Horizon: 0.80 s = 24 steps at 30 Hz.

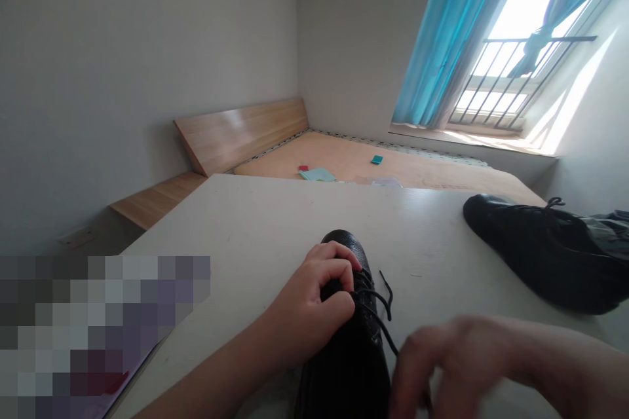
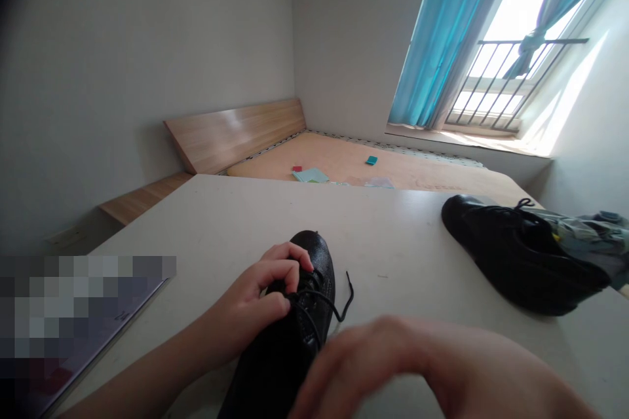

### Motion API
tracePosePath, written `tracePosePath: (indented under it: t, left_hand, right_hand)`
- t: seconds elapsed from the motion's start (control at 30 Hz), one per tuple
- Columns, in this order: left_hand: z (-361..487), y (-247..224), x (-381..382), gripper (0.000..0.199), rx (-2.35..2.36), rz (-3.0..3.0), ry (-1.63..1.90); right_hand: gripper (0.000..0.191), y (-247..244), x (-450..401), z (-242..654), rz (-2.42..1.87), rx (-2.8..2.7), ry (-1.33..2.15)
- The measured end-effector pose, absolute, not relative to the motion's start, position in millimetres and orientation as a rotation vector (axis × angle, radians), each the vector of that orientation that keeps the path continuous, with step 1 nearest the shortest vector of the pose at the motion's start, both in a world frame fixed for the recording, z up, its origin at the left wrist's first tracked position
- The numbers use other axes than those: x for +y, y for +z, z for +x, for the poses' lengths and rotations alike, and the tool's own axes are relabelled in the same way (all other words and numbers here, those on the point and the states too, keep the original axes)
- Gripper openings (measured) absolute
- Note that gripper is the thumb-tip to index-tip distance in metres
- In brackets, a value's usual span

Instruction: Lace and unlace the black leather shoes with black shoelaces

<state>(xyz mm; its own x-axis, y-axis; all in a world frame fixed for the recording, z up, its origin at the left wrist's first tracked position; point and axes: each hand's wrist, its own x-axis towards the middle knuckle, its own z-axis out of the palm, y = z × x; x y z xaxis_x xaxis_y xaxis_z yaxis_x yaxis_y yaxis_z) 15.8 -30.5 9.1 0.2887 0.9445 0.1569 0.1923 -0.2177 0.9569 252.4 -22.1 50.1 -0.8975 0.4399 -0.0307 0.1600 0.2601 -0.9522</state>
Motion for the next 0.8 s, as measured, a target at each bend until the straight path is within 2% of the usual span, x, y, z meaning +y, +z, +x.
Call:
tracePosePath:
  t: [0.13,0.23,0.37,0.6,0.8]
  left_hand:
    - [15.3,9.4,-33.1,0.009,1.073,1.735,1.117]
    - [15.0,9.2,-32.4,0.007,1.094,1.767,1.187]
    - [16.6,7.5,-32.1,0.006,1.125,1.771,1.247]
    - [19.7,4.7,-38.3,0.009,1.304,2.023,1.444]
    - [22.9,3.7,-33.0,0.009,1.11,1.597,1.321]
  right_hand:
    - [0.026,29.4,-11.7,218.9,-1.117,-2.082,1.177]
    - [0.018,11.1,-7.9,206.1,-1.039,-2.02,1.004]
    - [0.015,4.3,-13.0,199.9,-0.883,-2.028,0.977]
    - [0.013,5.0,-14.3,196.3,-0.913,-1.925,1.026]
    - [0.015,4.8,-15.5,195.5,-0.894,-1.87,1.114]
